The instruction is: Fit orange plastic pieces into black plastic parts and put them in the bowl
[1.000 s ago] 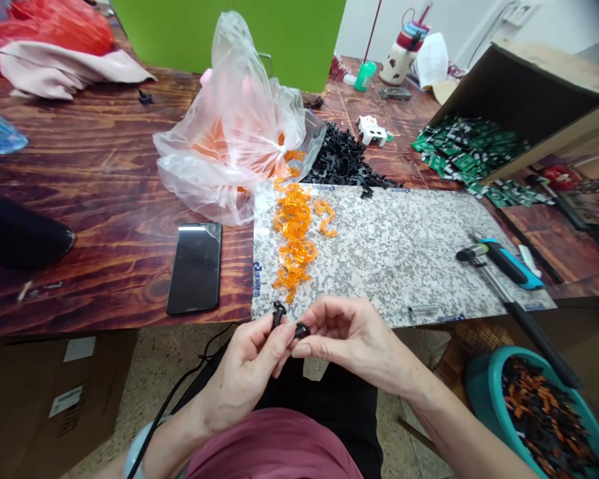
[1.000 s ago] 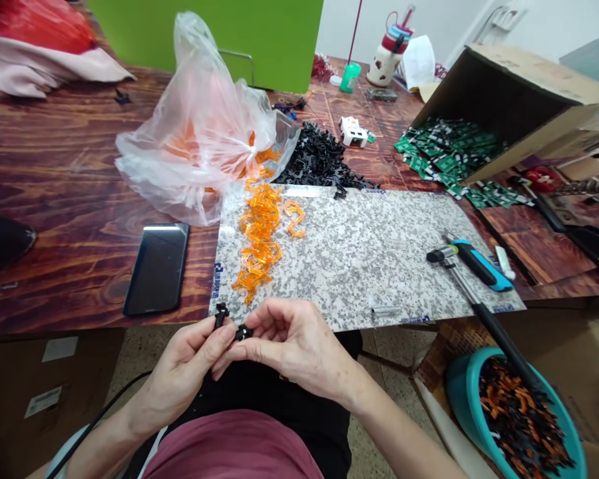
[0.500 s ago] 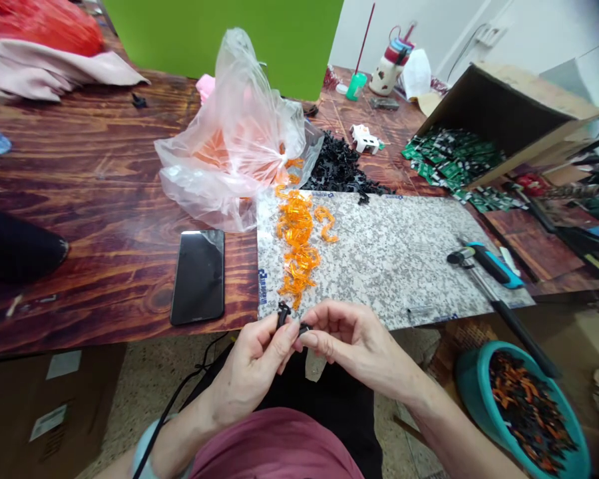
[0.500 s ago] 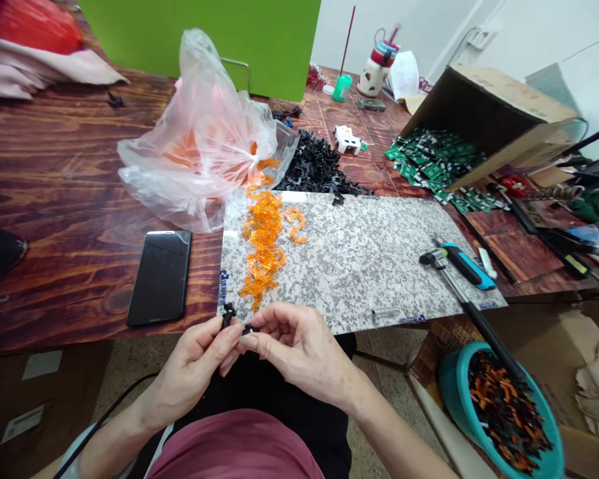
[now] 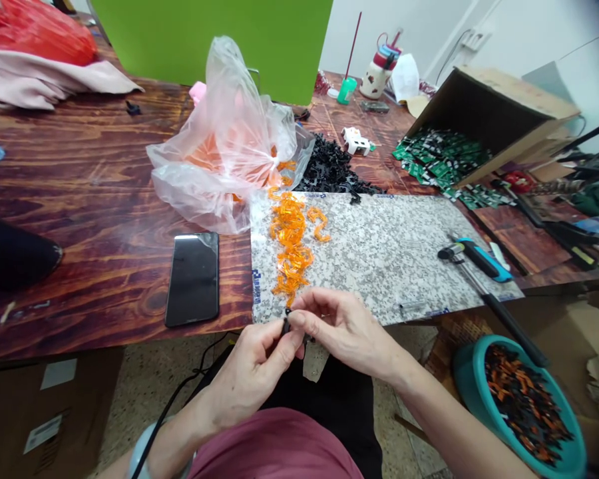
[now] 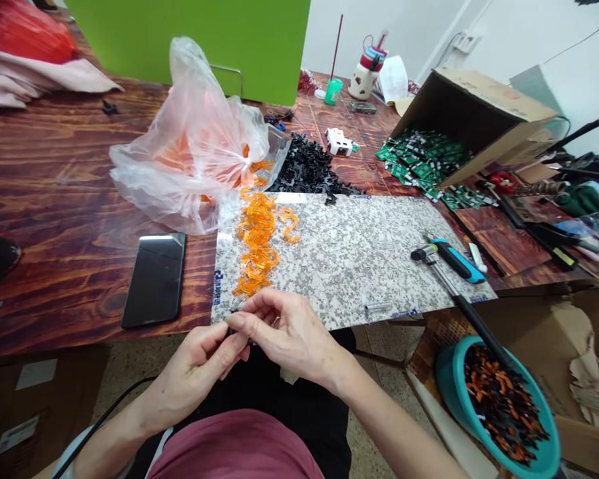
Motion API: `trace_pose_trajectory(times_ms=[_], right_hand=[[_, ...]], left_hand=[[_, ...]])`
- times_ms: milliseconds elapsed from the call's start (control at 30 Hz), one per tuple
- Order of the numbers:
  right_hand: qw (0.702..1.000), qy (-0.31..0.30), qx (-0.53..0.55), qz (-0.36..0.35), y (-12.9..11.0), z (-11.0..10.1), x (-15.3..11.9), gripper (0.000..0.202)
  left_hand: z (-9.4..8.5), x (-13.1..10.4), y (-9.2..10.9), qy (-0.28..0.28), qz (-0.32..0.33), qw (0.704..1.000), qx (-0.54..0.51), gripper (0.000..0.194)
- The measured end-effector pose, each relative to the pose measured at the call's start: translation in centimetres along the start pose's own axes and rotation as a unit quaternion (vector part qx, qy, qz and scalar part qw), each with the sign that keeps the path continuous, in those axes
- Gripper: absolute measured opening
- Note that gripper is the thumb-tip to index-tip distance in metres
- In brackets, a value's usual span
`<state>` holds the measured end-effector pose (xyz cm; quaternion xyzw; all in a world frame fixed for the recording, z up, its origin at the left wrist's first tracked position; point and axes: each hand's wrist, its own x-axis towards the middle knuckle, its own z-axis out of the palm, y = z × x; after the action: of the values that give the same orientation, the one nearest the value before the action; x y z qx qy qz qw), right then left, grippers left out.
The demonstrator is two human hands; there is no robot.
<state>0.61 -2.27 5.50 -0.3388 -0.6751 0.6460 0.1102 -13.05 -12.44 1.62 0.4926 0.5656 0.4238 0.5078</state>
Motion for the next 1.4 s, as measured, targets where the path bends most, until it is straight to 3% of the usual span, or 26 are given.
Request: trace_pose_trajectory(times_ms=[233, 400, 500, 633, 833, 933, 1067, 1200, 1300, 1400], right_hand=[[0.999, 0.004, -0.051, -0.004, -0.2, -0.1, 0.0, 0.029], [0.998, 0.004, 0.061, 0.028, 0.6, -0.3, 0.2, 0.035], [0.984, 0.033, 0.166, 0.061, 0.9, -0.4, 0.7, 0.039], [0.940, 0.088, 0.317, 0.090, 1.3, 0.0, 1.1, 0.039], [0.920, 0.120, 0.370, 0.057, 1.4, 1.5, 1.0, 0.034], [0.938, 0.122, 0.322, 0.036, 1.2, 1.4, 0.5, 0.032], [0.987, 0.134, 0.088, -0.010, 0.7, 0.3, 0.0, 0.026], [0.975, 0.156, -0.109, -0.118, 0.0, -0.3, -0.4, 0.018], [0.970, 0.117, -0.136, -0.167, -0.4, 0.0, -0.7, 0.013], [0.964, 0.119, -0.132, -0.196, -0.5, 0.6, -1.2, 0.015]], left_hand=[[0.0, 0.7, 0.7, -0.051, 0.008, 0.997, 0.060, 0.035], [-0.6, 1.5, 1.2, -0.080, -0.008, 0.996, 0.050, 0.036], [-0.9, 1.6, 1.5, -0.047, 0.012, 0.998, 0.045, 0.037], [-0.7, 1.4, 1.4, 0.017, 0.064, 0.995, 0.077, 0.030], [0.2, 1.6, 0.7, 0.095, 0.094, 0.983, 0.124, 0.022], [0.3, 1.5, 0.5, 0.122, 0.109, 0.980, 0.115, 0.019], [0.2, 1.2, 0.4, 0.131, 0.101, 0.981, 0.100, 0.023], [0.1, 1.1, 0.7, 0.093, 0.120, 0.985, 0.088, 0.026], [0.3, 0.9, 0.8, 0.092, 0.151, 0.979, 0.100, 0.026], [0.7, 0.5, 0.7, 0.112, 0.191, 0.969, 0.108, 0.023]])
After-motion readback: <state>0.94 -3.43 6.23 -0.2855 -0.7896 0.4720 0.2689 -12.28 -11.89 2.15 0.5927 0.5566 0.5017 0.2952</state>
